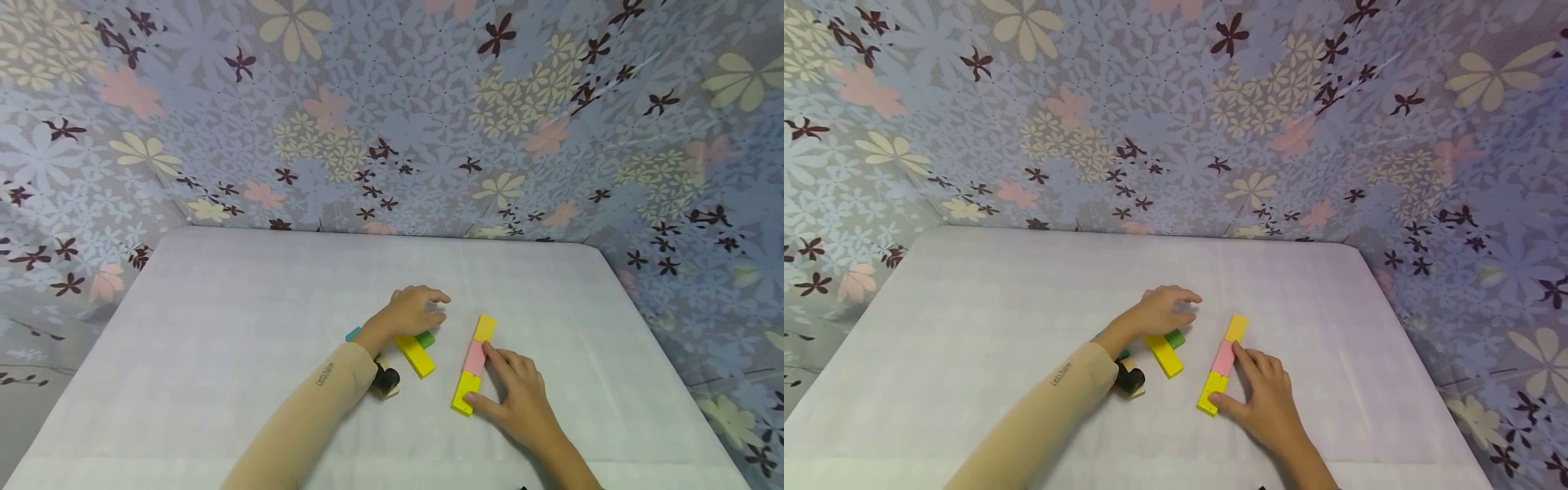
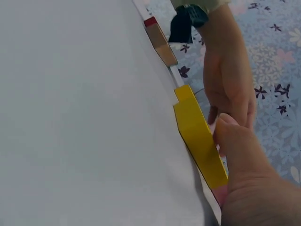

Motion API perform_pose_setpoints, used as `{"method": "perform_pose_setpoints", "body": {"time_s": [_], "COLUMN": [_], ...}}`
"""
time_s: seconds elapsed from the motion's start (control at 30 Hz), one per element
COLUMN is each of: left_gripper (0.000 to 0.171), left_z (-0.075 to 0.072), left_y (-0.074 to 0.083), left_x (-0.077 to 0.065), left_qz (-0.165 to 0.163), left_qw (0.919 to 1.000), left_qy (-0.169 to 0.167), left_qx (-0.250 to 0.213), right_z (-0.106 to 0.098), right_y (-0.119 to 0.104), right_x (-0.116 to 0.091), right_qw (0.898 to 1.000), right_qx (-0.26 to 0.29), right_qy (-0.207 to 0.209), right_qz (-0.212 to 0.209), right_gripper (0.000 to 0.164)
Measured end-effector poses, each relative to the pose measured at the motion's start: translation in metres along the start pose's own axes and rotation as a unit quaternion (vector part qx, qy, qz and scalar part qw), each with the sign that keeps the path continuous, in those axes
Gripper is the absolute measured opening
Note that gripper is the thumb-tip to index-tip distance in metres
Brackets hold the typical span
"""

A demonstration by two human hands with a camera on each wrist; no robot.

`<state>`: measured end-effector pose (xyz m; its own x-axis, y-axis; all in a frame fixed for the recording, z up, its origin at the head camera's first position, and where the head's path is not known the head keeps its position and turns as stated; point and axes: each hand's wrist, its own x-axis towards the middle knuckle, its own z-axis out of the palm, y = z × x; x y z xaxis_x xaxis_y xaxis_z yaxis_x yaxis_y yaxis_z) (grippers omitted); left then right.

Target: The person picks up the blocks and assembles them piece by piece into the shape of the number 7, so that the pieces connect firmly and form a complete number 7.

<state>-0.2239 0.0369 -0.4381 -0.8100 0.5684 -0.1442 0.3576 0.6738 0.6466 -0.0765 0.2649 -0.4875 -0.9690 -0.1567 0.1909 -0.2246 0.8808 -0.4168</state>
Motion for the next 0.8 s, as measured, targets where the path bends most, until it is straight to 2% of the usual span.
{"method": "perform_pose_setpoints", "body": {"time_s": [0.2,0.37,0.5,0.63,0.8], "left_gripper": [0.040,0.048,0.069,0.091,0.102], "left_z": [-0.014,-0.017,-0.012,-0.001,0.010], "left_y": [-0.010,-0.017,-0.018,-0.011,0.002], "left_x": [-0.016,-0.032,-0.049,-0.065,-0.076], "left_qz": [-0.022,-0.053,-0.085,-0.117,-0.119], "left_qw": [0.9997,0.9970,0.9925,0.9860,0.9756], "left_qy": [0.008,0.026,0.037,0.035,0.035], "left_qx": [0.009,0.051,0.079,0.114,0.181], "right_z": [-0.002,-0.001,0.000,0.000,0.001], "right_y": [0.001,0.003,0.004,0.005,0.006], "right_x": [0.009,0.011,0.011,0.010,0.011], "right_qw": [1.000,0.999,0.999,1.000,1.000], "right_qx": [-0.003,-0.008,-0.008,-0.008,-0.010], "right_qy": [-0.023,-0.032,-0.031,-0.023,-0.017], "right_qz": [0.014,0.022,0.017,0.007,0.009], "right_gripper": [0.101,0.105,0.106,0.105,0.104]}}
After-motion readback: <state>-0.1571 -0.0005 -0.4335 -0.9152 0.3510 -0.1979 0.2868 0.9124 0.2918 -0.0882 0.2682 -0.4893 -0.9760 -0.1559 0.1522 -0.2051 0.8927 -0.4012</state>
